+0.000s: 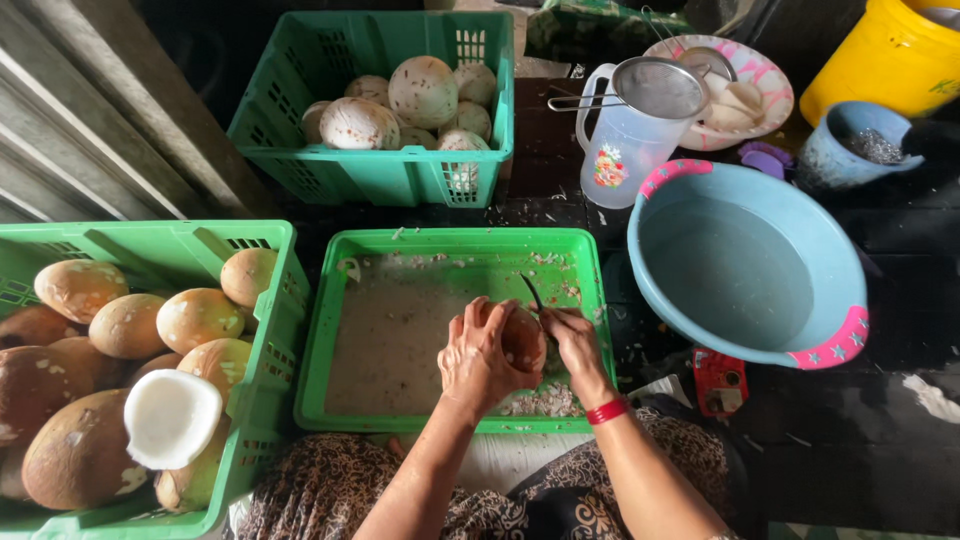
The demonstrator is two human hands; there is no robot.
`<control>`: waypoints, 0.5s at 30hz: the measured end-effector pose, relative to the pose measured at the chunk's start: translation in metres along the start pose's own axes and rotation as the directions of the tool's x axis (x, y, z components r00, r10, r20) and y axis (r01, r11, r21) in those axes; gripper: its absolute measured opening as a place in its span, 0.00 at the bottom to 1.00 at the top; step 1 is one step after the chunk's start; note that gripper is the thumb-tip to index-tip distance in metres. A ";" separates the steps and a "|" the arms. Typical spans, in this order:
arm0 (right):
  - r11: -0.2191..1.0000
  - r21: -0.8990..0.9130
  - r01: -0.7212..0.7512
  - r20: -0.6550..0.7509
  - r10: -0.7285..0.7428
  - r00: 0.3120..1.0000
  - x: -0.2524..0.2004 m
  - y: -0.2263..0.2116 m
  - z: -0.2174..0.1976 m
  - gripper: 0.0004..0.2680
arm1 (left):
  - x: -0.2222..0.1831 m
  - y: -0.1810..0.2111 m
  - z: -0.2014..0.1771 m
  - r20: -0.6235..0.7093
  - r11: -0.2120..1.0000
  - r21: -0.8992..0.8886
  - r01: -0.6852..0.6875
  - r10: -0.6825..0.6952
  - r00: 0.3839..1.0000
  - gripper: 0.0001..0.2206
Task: The person peels a coconut using a small blade, removing the outer brown husk to reveal the white shell, while placing the debris into a green plastic tray.
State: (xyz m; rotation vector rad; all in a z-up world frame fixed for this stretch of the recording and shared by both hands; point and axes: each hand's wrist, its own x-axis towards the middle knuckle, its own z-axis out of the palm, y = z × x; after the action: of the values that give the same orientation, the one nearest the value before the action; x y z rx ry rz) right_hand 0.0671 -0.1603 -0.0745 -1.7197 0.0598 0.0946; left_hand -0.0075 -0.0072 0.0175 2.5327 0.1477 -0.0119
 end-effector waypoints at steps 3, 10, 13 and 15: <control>0.923 -0.333 0.192 -0.010 -0.207 0.978 -0.054 -0.052 0.005 0.10 | 0.009 -0.020 0.018 0.013 0.999 -0.007 -0.038 0.038 0.999 0.49; 0.996 0.015 0.086 -0.057 -0.085 0.995 -0.016 -0.013 0.012 0.09 | 0.004 -0.013 0.015 0.008 0.998 0.006 -0.064 0.064 0.998 0.45; 0.924 -0.340 0.176 -0.031 -0.198 0.980 -0.050 -0.051 0.012 0.10 | 0.010 -0.022 0.023 0.007 0.998 0.020 -0.061 0.061 0.998 0.45; 0.899 -0.398 0.183 -0.046 -0.219 0.975 -0.042 -0.039 0.011 0.12 | 0.009 -0.022 0.024 -0.011 0.995 0.021 -0.093 0.093 0.996 0.46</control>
State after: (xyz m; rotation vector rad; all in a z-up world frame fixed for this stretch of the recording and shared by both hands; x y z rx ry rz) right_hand 0.0282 -0.1438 -0.0338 -2.1213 -0.0774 -0.1347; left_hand -0.0005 -0.0023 -0.0154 2.5579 0.0345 0.0393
